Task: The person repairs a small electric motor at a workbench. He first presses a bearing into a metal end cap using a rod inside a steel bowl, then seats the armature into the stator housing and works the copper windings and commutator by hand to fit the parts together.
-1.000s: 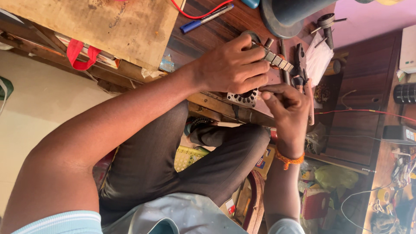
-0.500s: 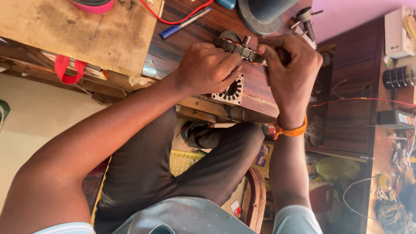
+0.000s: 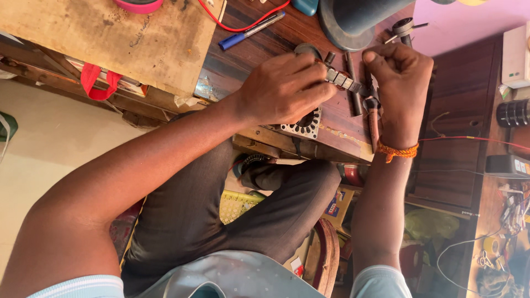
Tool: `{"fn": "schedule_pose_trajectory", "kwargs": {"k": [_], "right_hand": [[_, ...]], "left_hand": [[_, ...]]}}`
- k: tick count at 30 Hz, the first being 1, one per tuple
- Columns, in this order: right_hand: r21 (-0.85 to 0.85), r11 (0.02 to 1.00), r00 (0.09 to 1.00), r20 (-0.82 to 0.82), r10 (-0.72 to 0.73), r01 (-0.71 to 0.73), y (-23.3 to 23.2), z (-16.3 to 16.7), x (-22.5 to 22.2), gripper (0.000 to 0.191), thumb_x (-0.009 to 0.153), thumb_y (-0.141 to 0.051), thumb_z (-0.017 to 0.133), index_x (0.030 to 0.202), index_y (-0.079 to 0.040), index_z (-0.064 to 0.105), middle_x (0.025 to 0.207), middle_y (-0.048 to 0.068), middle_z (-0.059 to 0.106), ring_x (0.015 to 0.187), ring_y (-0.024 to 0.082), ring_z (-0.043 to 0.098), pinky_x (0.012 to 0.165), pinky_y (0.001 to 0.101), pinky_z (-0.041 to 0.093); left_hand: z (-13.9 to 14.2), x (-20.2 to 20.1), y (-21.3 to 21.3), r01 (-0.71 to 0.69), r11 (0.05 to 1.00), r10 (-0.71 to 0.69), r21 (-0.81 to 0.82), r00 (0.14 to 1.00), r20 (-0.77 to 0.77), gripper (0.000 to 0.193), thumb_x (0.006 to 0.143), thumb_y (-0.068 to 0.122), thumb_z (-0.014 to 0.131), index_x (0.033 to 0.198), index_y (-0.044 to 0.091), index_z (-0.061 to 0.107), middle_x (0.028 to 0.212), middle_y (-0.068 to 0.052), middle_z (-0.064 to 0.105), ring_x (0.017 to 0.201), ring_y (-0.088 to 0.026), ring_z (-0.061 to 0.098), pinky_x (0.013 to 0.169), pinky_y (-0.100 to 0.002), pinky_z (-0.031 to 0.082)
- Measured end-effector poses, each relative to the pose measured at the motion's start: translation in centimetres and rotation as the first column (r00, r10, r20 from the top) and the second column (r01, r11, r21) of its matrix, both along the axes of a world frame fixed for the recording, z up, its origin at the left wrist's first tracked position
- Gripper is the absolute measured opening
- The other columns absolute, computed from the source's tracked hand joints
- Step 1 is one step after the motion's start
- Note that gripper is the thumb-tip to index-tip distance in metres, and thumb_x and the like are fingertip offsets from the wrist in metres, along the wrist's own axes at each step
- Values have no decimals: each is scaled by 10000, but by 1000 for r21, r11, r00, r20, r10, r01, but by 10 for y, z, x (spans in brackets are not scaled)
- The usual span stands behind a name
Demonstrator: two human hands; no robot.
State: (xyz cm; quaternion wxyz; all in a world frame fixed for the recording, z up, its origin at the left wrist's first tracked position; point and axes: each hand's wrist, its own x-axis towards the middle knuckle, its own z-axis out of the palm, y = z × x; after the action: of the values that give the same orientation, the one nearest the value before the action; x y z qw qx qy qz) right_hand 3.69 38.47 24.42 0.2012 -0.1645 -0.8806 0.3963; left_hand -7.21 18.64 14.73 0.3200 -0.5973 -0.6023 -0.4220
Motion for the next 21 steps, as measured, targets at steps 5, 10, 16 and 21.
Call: {"fn": "schedule_pose_trajectory", "kwargs": {"k": [5,10,16,21], "right_hand": [[-126,992,999,18,-27,28,2,-9,9,59,1003,-13,734,1014,43,752,768,-78,630,666,-14,482,585,191,338],[-237,969,997,26,-71,75,-4,8,26,63,977,-20,758,1006,34,747,713,-72,563,590,-9,409,525,194,267],[-163,987,999,41,6,0,-33,26,51,71,991,33,761,1050,65,739,834,-50,664,686,0,483,605,196,311],[-47,998,989,143,-36,43,-52,15,52,85,958,-29,782,1022,21,757,701,-76,567,599,-16,421,541,189,294]], "left_hand": [[2,-6,4,71,997,-70,-12,996,55,518,1061,142,667,1522,215,443,1401,-9,594,1245,-210,579,1033,-426,442],[-2,-8,14,119,990,-102,-79,976,191,703,1053,69,663,1644,247,328,1364,31,637,1154,-204,595,1008,-443,447],[-3,-5,13,120,984,-81,-131,960,270,771,1020,-6,679,1657,243,325,1261,41,665,1046,-208,581,1018,-446,459],[-2,-6,14,148,986,-122,-76,954,273,707,1001,26,710,1581,222,357,1182,55,654,1077,-198,596,1011,-462,455]]}}
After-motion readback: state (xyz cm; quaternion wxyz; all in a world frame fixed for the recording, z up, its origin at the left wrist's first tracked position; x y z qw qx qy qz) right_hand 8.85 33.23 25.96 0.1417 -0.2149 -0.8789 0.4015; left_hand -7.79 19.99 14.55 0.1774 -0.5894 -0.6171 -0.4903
